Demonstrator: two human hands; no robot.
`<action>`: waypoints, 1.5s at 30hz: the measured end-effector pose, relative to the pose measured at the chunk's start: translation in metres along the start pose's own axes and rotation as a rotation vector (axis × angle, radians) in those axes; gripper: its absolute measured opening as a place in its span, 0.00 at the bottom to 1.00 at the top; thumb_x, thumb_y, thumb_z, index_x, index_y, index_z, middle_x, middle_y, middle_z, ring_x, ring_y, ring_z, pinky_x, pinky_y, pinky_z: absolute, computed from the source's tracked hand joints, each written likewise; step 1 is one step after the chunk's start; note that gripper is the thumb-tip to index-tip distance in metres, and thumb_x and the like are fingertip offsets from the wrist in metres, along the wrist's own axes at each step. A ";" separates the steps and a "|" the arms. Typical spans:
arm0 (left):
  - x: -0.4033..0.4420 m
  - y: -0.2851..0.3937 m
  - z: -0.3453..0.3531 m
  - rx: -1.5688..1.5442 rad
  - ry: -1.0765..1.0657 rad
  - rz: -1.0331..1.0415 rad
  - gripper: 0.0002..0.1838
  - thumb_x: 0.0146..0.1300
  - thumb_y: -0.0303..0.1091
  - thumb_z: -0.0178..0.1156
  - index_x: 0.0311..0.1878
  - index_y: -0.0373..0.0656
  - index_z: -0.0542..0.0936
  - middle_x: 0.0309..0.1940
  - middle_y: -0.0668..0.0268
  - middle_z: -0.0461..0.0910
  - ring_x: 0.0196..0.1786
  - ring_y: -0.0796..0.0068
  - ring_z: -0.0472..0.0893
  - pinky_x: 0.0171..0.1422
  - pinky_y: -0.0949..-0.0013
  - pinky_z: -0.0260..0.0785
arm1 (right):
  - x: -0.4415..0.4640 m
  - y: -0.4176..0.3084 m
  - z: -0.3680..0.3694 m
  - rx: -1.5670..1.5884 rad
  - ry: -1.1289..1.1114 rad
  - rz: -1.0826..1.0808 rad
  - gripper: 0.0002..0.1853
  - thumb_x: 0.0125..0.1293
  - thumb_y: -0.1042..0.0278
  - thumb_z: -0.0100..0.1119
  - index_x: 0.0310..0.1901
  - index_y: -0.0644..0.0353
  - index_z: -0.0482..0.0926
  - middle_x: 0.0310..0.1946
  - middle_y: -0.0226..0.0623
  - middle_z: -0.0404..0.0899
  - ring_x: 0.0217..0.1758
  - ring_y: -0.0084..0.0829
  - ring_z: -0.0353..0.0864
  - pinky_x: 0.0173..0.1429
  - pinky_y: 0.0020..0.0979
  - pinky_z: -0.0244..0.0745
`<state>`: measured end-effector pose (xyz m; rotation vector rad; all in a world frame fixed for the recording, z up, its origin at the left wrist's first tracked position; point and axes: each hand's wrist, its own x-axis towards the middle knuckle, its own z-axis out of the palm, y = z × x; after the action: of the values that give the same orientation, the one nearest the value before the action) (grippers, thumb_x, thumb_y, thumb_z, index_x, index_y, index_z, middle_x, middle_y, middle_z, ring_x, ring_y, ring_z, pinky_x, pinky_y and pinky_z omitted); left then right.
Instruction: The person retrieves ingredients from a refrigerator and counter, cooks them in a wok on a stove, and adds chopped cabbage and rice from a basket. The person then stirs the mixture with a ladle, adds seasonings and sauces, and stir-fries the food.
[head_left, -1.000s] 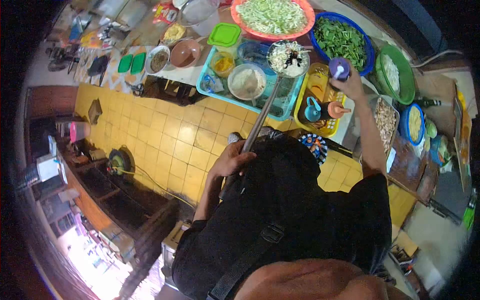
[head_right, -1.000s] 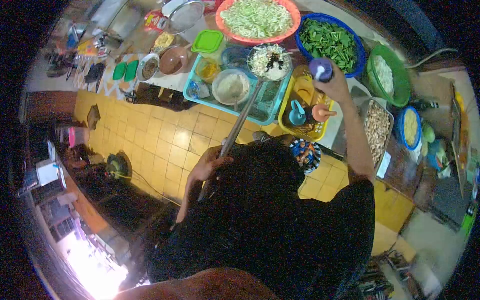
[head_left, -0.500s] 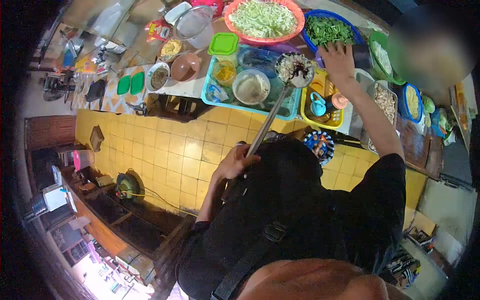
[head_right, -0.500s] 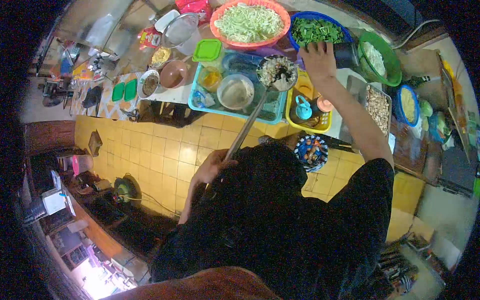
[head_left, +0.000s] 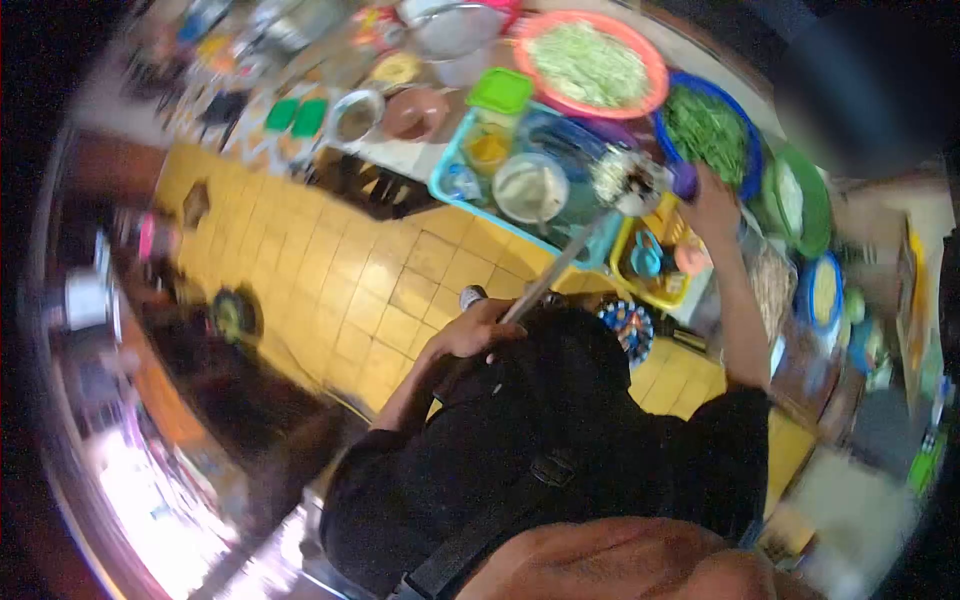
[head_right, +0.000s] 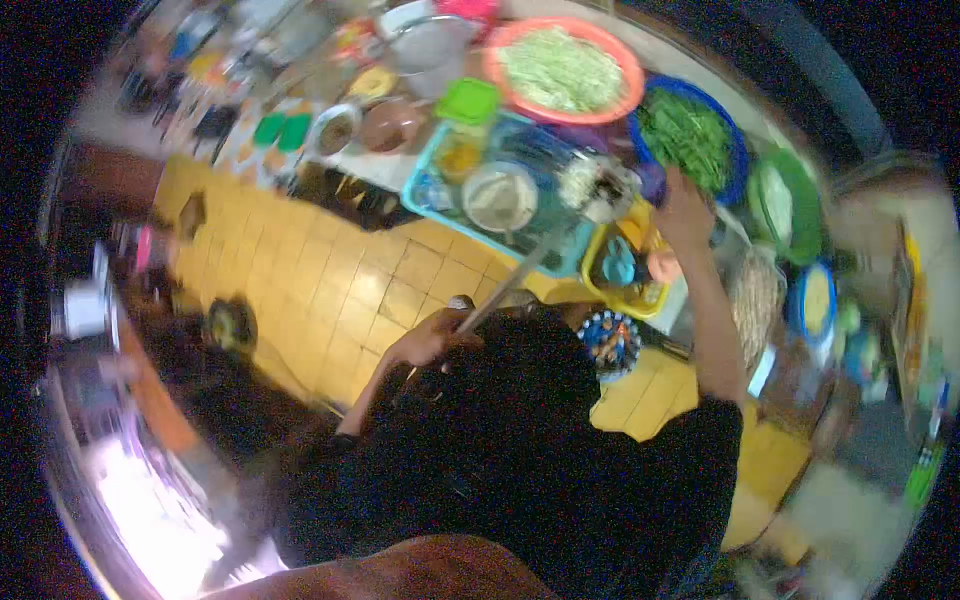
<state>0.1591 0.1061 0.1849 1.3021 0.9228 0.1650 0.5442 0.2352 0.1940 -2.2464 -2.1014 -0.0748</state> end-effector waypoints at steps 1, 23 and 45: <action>-0.001 -0.005 0.005 -0.040 0.093 0.000 0.21 0.56 0.34 0.57 0.52 0.35 0.73 0.32 0.65 0.77 0.33 0.76 0.74 0.33 0.73 0.66 | 0.005 0.013 0.014 0.227 -0.041 -0.006 0.43 0.42 0.55 0.69 0.61 0.58 0.61 0.54 0.49 0.69 0.56 0.50 0.69 0.57 0.44 0.66; -0.229 -0.139 0.181 -1.099 1.733 0.449 0.10 0.55 0.36 0.58 0.26 0.41 0.70 0.15 0.69 0.70 0.10 0.83 0.67 0.13 0.75 0.62 | -0.023 -0.139 0.055 0.474 0.207 -0.645 0.19 0.57 0.60 0.60 0.45 0.67 0.74 0.39 0.48 0.77 0.42 0.43 0.76 0.48 0.39 0.70; -0.664 -0.552 0.355 -1.316 2.451 1.050 0.07 0.60 0.30 0.51 0.37 0.39 0.75 0.30 0.63 0.78 0.33 0.70 0.78 0.39 0.68 0.73 | -0.279 -0.044 0.092 0.361 -0.580 -0.395 0.20 0.59 0.62 0.58 0.49 0.67 0.73 0.45 0.47 0.77 0.48 0.39 0.76 0.54 0.34 0.69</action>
<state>-0.2454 -0.7184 0.0200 -0.5618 1.1938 2.9612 0.4813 -0.0325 0.0811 -1.7518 -2.5259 0.9598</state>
